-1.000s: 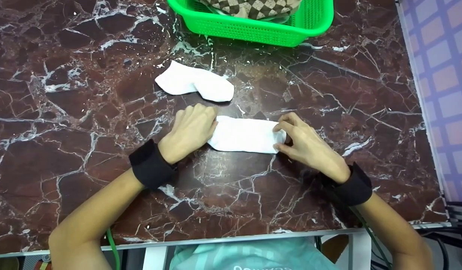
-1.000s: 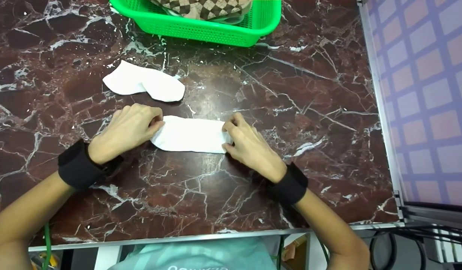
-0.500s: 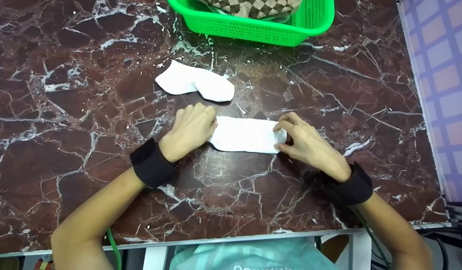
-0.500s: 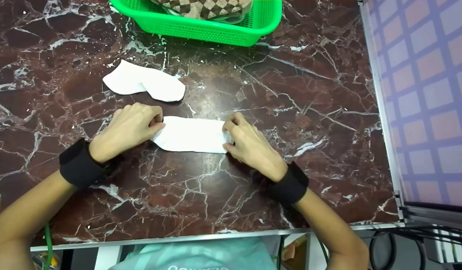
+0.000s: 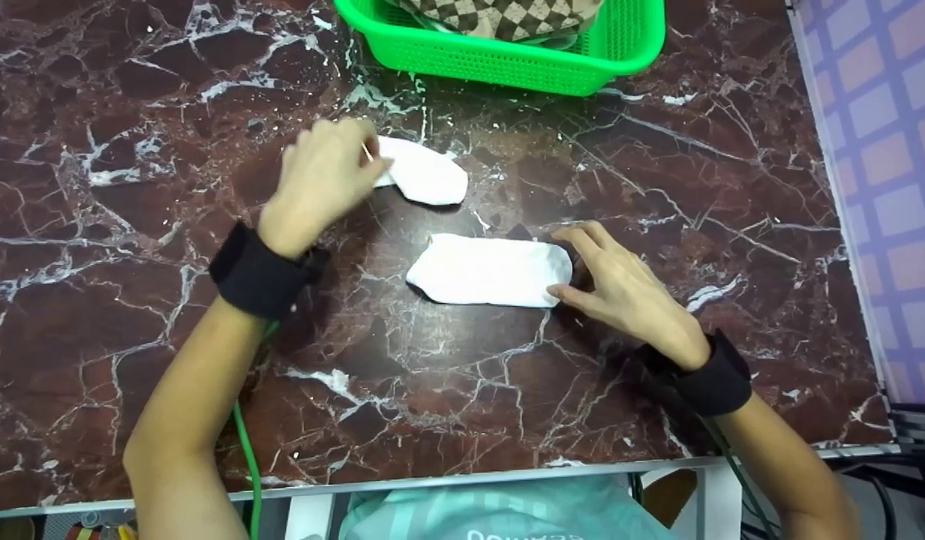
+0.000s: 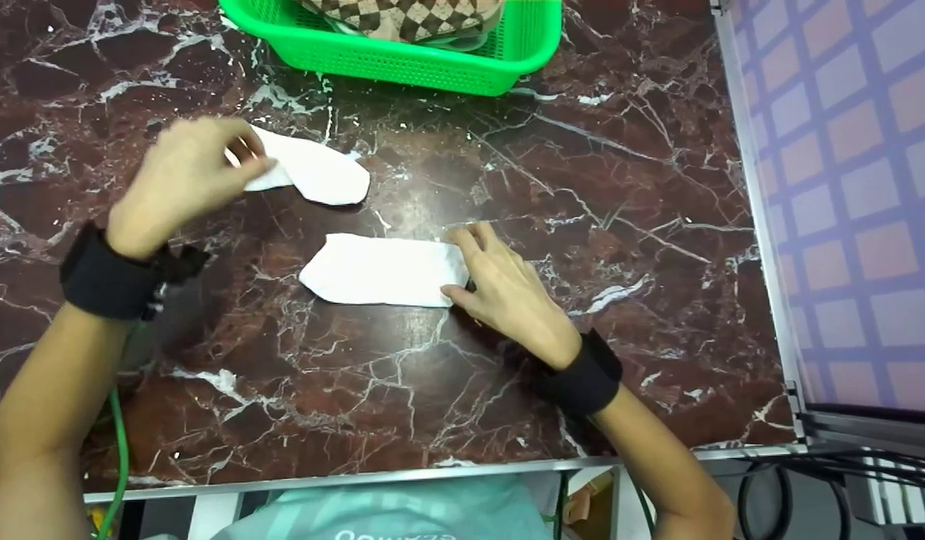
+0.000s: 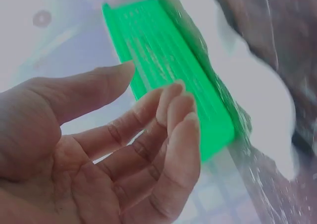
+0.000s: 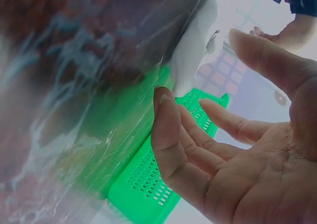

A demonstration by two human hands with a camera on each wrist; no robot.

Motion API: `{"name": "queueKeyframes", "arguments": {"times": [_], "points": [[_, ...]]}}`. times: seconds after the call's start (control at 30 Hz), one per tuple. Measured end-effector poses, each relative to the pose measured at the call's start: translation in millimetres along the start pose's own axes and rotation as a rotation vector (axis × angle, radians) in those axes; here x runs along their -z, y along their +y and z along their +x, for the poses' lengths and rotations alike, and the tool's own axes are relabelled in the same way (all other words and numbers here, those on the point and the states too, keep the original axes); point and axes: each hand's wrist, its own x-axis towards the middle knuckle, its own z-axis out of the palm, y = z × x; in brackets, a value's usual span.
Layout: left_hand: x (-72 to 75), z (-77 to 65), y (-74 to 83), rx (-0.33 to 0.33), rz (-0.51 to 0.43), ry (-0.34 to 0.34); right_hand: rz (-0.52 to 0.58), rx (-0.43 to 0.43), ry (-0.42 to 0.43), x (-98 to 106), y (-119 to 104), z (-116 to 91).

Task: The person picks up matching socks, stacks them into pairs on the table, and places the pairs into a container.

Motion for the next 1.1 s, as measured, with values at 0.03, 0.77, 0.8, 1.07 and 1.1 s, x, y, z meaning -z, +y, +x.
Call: {"name": "queueKeyframes", "arguments": {"times": [0.03, 0.77, 0.8, 1.07, 1.1], "points": [[1.7, 4.7, -3.0, 0.013, -0.007, 0.013, 0.003, 0.000, 0.006, -0.2, 0.3, -0.8], [-13.5, 53.3, -40.9, 0.128, -0.014, -0.014, 0.067, 0.013, 0.098, -1.1, -2.1, -8.2], [-13.5, 53.1, -40.7, 0.127, -0.022, -0.003, 0.070, 0.016, 0.100, -0.9, -2.4, -8.0], [-8.9, 41.0, -18.8, 0.050, -0.060, 0.174, 0.092, 0.052, 0.120, 6.5, -7.4, -5.0], [-7.9, 38.0, -12.9, 0.022, -0.064, 0.204, 0.099, 0.062, 0.124, 8.0, -8.8, -3.6]]}}
